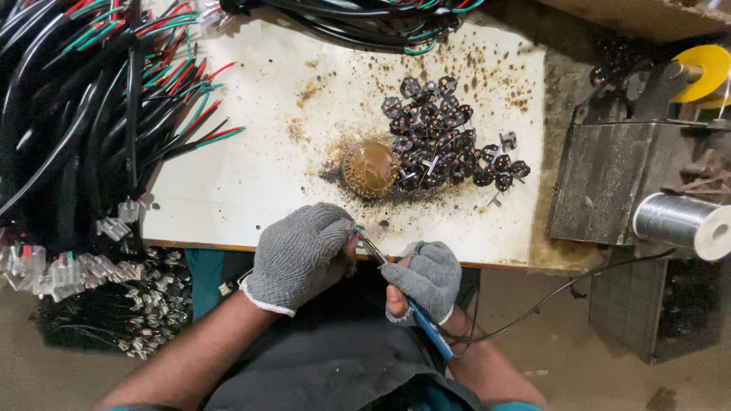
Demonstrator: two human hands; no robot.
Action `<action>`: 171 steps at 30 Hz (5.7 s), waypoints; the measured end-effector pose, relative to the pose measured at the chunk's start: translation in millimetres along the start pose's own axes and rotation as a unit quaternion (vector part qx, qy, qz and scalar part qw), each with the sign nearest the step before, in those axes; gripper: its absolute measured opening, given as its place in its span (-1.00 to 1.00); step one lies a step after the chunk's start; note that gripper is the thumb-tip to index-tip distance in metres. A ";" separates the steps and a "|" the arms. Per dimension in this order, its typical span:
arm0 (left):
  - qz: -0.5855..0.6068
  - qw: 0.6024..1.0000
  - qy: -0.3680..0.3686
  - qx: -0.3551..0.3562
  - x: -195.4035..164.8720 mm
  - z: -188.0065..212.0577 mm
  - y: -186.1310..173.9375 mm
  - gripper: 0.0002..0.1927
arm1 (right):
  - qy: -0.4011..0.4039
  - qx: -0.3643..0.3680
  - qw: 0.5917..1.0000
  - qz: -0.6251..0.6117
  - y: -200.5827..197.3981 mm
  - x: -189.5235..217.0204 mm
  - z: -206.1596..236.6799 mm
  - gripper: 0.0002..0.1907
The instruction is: The person solders wire ends onto small electrical components at a workbench. They hold a component in one hand and a soldering iron in the other, apply solder to the joint, then set the finished piece aside and pick up the next wire and component, repeating the cycle.
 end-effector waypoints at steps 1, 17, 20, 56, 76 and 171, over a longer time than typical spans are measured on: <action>0.003 1.000 0.004 -0.001 -0.5 -0.3 -0.8 -0.87 | 0.001 0.003 1.000 -0.003 0.2 -0.4 -1.2 -0.86; -0.004 1.000 0.017 -0.007 -0.9 0.9 -1.6 -0.84 | -0.047 0.093 0.994 0.044 14.3 7.8 7.5 -0.79; -0.015 1.000 0.003 0.005 1.7 1.0 2.2 -0.86 | -0.057 0.091 0.993 0.049 14.9 10.5 7.7 -0.81; -0.005 1.000 0.015 -0.013 -3.4 -1.2 -2.6 -0.90 | 0.286 0.002 0.958 -0.005 24.0 -25.8 -11.9 -0.81; -0.017 1.000 0.012 -0.002 0.0 1.1 1.9 -0.89 | 0.314 -0.050 0.946 -0.064 26.2 -30.5 9.5 -0.87; -0.052 0.907 0.227 0.351 -118.0 15.7 9.6 -0.70 | 0.276 -0.064 0.909 0.305 -126.5 -80.1 19.9 -0.59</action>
Point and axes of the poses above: each hand's wrist, its own z-axis away from the middle knuckle, its own y-axis out of the palm, x = y × z, the point moved 10 cm from there along -z, towards the middle knuckle, and after that the axes turned 15 degrees about -y, right-handed, at the moved point
